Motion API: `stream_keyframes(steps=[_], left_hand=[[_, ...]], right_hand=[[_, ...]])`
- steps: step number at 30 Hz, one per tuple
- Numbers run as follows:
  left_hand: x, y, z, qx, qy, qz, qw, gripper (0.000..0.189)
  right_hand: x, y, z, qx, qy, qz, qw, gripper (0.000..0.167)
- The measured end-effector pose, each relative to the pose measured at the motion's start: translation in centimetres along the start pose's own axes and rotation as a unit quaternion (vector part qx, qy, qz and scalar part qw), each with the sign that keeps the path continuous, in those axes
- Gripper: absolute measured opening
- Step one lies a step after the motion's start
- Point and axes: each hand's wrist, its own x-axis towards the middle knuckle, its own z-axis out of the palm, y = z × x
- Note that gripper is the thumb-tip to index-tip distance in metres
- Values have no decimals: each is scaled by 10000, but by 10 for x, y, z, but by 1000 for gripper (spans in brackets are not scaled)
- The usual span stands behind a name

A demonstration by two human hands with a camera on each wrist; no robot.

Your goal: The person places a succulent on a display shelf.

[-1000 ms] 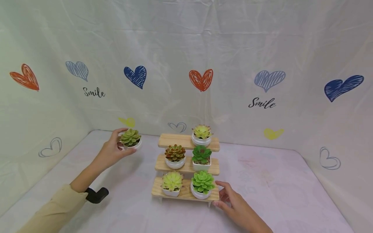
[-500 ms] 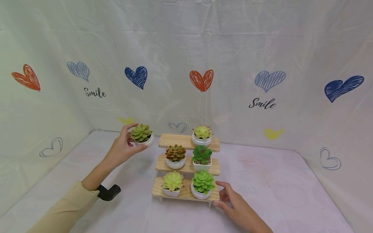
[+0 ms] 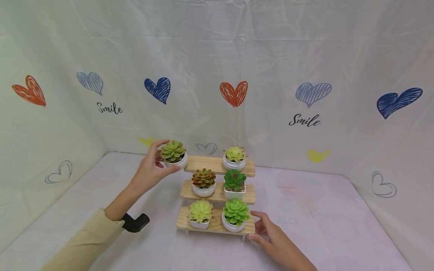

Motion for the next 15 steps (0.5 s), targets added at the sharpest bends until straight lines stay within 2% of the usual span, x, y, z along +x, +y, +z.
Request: stream_keyframes(steps=[5, 15], left_hand=[[1, 1, 4, -62, -87, 64, 9999, 79], [7, 1, 3, -322, -437, -98, 9985, 75]], right_hand=[[0, 0, 0, 32, -47, 97, 9999, 54], [0, 0, 1, 36, -53, 98, 9999, 54]])
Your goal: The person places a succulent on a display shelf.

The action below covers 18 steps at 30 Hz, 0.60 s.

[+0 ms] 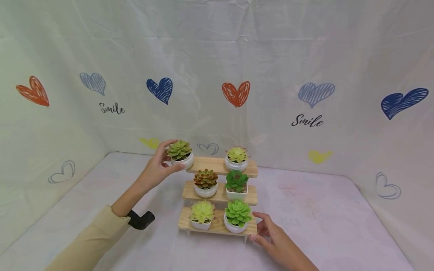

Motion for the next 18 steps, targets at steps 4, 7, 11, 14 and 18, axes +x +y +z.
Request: stream_keyframes(steps=[4, 7, 11, 14, 18], left_hand=[[3, 3, 0, 43, -164, 21, 9999, 75], [6, 7, 3, 156, -289, 27, 9995, 76], [11, 10, 7, 236, -421, 1, 9988, 76], [13, 12, 9, 274, -497, 5, 9984, 76], [15, 15, 12, 396, -571, 85, 9975, 76]], right_hand=[[0, 0, 0, -39, 36, -14, 10000, 54], [0, 0, -1, -53, 56, 21, 10000, 54], [0, 0, -1, -23, 38, 35, 10000, 54], [0, 0, 0, -21, 58, -4, 10000, 53], [0, -1, 0, -39, 87, -2, 10000, 53]])
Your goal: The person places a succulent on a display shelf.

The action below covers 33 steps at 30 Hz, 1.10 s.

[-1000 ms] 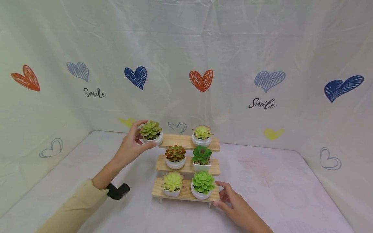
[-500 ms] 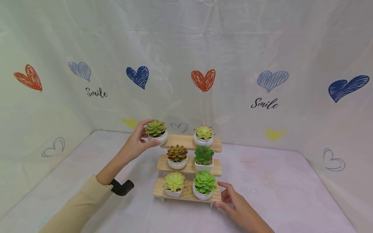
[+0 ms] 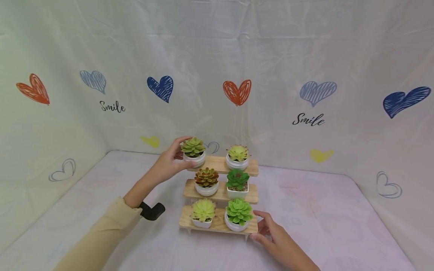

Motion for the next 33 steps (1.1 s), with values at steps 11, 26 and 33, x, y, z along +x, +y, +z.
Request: stream_keyframes(steps=[11, 26, 33], left_hand=[[12, 7, 6, 162, -411, -40, 9990, 77], [24, 12, 20, -113, -528, 9, 9985, 78], [23, 16, 20, -110, -671, 25, 9977, 79]], right_hand=[[0, -1, 0, 48, -84, 230, 9997, 55], [-1, -1, 0, -1, 19, 36, 10000, 53], [-1, 0, 1, -39, 107, -173, 9998, 52]])
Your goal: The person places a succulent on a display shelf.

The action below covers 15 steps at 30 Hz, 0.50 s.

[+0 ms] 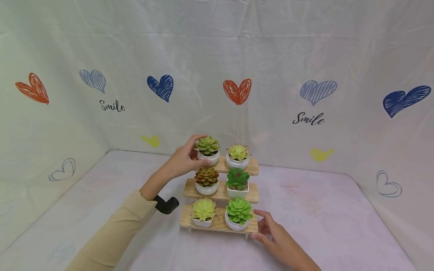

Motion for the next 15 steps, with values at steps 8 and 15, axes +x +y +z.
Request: stream_keyframes(steps=[8, 15], left_hand=[[-1, 1, 0, 229, -120, 98, 9996, 81], [-6, -4, -2, -303, -101, 237, 9992, 86]], right_hand=[[0, 0, 0, -86, 91, -134, 9998, 51], [0, -2, 0, 39, -19, 19, 10000, 52]])
